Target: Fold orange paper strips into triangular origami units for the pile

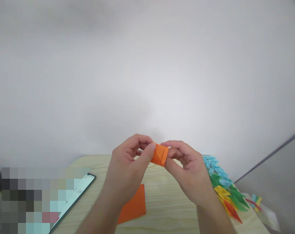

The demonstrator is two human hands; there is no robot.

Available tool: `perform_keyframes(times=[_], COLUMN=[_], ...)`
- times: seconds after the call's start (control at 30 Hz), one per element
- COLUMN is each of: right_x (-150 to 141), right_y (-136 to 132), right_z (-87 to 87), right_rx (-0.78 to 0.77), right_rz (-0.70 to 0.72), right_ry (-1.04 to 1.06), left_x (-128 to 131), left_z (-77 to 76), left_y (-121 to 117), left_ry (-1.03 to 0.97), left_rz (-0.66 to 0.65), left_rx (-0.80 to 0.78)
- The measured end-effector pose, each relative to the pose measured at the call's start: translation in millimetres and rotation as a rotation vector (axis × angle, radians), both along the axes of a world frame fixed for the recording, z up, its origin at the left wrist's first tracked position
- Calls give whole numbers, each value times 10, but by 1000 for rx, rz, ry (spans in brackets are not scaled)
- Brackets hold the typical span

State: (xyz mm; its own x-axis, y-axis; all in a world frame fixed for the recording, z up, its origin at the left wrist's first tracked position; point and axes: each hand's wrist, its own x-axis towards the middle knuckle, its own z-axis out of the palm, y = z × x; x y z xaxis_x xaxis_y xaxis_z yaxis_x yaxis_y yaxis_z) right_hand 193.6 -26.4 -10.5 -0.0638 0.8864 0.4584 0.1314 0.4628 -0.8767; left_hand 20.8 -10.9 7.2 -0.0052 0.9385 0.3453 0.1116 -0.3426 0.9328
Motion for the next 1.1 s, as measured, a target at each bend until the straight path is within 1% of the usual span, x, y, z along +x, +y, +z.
perform_keyframes(times=[0.1, 0.23, 0.33, 0.43, 0.57, 0.73, 0.8, 0.9, 1.0, 1.1], right_x=[4, 17, 23, 23, 26, 15, -2, -21, -14, 8], right_y=[1, 13, 29, 40, 57, 82, 79, 67, 76, 111], right_z=[-8, 5, 27, 45, 34, -2, 3, 27, 44, 34], right_rx=[-78, -157, -158, -145, -188, -233, -224, -216, -200, -193], right_rz=[79, 186, 252, 279, 304, 401, 398, 349, 260, 147], right_ry=[57, 150, 203, 235, 268, 314, 328, 325, 324, 316], left_x=[-5, 2, 3, 4, 9, -13, -20, -22, -32, -52], left_z=[-31, -65, -72, -64, -55, -75, -70, -33, 2, -11], left_y=[17, 42, 59, 57, 36, 70, 89, 85, 56, 43], left_ry=[14, -6, -12, -30, -42, -34, -53, -98, -91, -65], left_rz=[-16, -57, -69, -81, -84, -102, -133, -189, -217, -235], left_rx=[-49, -75, -86, -88, -106, -132, -132, -115, -71, -33])
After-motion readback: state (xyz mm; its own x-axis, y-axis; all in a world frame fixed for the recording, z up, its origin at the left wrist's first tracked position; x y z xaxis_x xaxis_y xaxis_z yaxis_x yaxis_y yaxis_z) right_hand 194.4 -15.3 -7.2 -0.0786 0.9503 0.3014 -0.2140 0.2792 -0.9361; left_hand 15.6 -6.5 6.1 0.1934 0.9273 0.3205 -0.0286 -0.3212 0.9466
